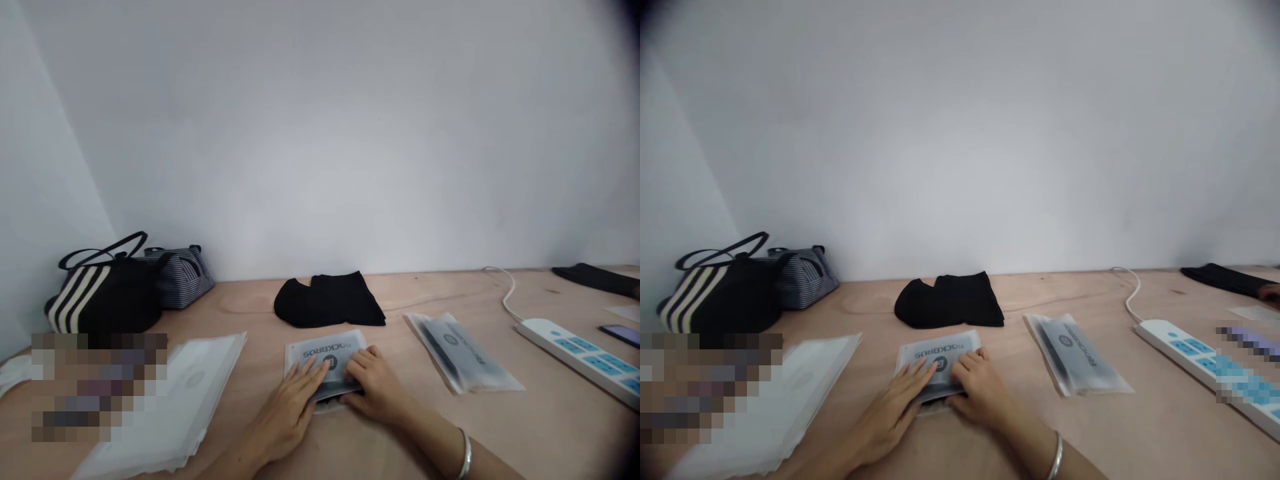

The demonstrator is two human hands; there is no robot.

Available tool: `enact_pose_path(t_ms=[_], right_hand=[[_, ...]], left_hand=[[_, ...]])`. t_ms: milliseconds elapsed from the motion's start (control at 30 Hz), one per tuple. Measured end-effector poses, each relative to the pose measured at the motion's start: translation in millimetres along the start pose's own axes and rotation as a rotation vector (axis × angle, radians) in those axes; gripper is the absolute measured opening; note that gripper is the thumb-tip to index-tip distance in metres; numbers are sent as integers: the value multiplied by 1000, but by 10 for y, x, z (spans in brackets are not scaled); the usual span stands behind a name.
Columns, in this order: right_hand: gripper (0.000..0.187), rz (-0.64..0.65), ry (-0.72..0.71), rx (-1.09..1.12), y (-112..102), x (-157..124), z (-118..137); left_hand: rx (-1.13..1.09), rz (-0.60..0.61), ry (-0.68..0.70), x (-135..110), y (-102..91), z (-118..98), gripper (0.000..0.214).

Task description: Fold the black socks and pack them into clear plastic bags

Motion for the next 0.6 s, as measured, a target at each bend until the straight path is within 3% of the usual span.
enact_pose_path(t_ms=[100, 333, 500, 600], right_hand=[[7, 57, 1, -84, 82, 61, 40], [22, -42, -14, 7, 40, 15, 148], [12, -28, -98, -80, 115, 216, 418], [18, -36, -166, -23, 145, 368, 620]], left_hand=[[-12, 11, 13, 14, -24, -20, 67], [7, -11, 35, -155, -336, 21, 80], [-33, -82, -36, -377, -367, 228, 74], [-64, -159, -31, -404, -365, 278, 64]])
Point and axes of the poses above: each hand's wrist, its own x-axis towards the middle knuckle, its own y-axis out of the palm, z = x × y, the point moved 7 cm from there along x, towards the middle knuckle, and after that the axes turned 9 degrees about -y, right-handed, at the moved point
